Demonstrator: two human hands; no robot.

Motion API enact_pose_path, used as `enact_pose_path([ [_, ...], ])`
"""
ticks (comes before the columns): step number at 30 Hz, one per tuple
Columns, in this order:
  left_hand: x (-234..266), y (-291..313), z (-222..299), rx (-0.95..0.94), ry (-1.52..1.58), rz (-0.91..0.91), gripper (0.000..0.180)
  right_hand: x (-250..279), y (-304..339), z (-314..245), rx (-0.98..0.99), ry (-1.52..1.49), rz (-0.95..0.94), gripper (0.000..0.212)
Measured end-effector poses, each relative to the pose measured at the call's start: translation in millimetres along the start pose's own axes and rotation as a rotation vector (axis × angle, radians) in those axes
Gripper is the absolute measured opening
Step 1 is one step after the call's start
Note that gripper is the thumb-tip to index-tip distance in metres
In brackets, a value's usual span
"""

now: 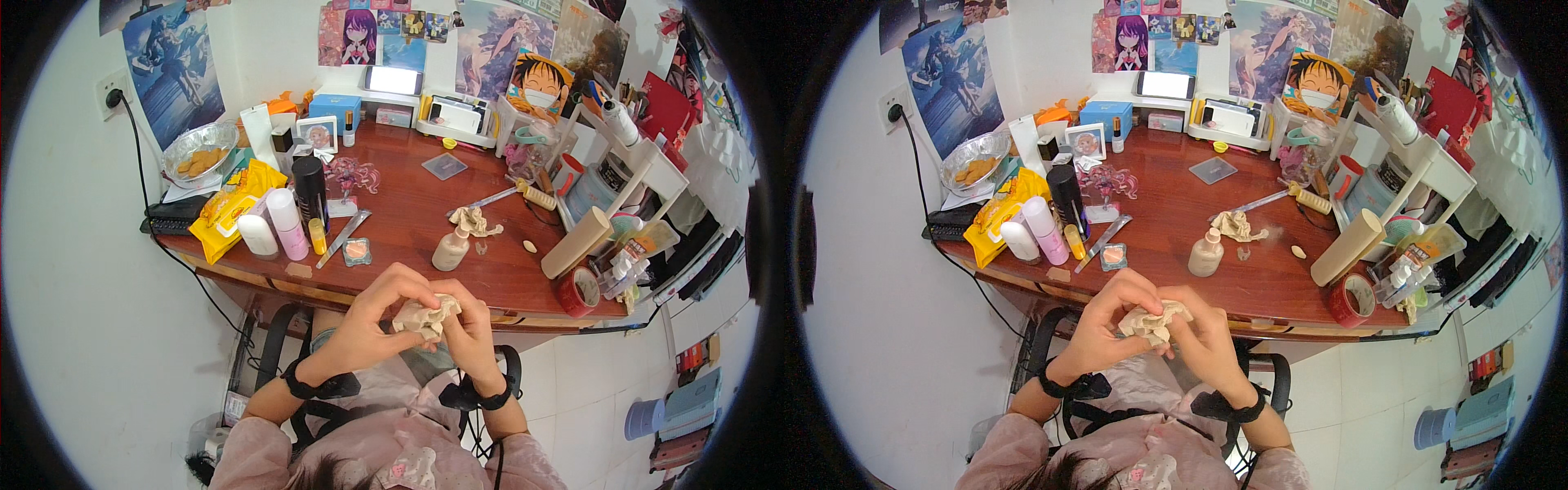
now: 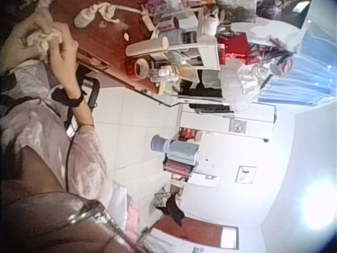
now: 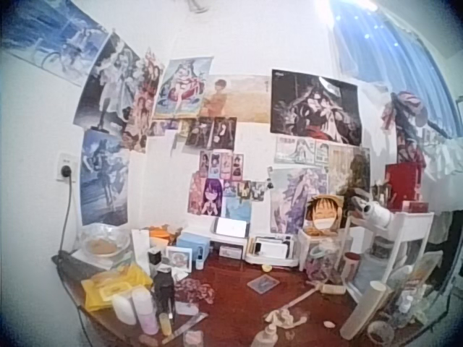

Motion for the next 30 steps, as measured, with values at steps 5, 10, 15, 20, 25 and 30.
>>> enact_pose_path([
  [5,0.9,-1.3,-2.3,0.001,0.105,0.011,0.036,2.2,1.2,3.7,0.009,-0.010,-0.003,0.019],
  [10,4.3,-0.3,-3.2,0.013,0.186,0.012,0.036,0.6,0.9,-4.0,0.026,-0.002,-0.005,0.019],
  [15,11.6,-1.0,-3.5,-0.026,0.127,-0.034,0.036,0.2,2.0,1.5,-0.001,-0.060,-0.031,0.019],
  [20,17.7,-4.1,-8.1,-0.114,0.068,-0.100,0.024,-1.4,3.6,0.2,-0.025,-0.066,-0.043,0.021],
  [25,16.6,4.1,-7.9,0.108,0.359,-0.054,0.017,-1.8,3.0,-0.4,-0.001,-0.105,-0.078,0.024],
  [30,12.8,0.7,-2.3,0.092,0.337,-0.030,0.018,2.8,1.8,-3.1,0.064,-0.068,-0.042,0.025],
])
Point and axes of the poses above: each hand's wrist, its own y-axis away from the middle knuckle, its own x-axis out of the back of the hand, z = x × y, the point moved 2 cm from there along -y, towards the middle knuckle, and after that the axes turned 3 degrees about y, right-handed, at the moved point
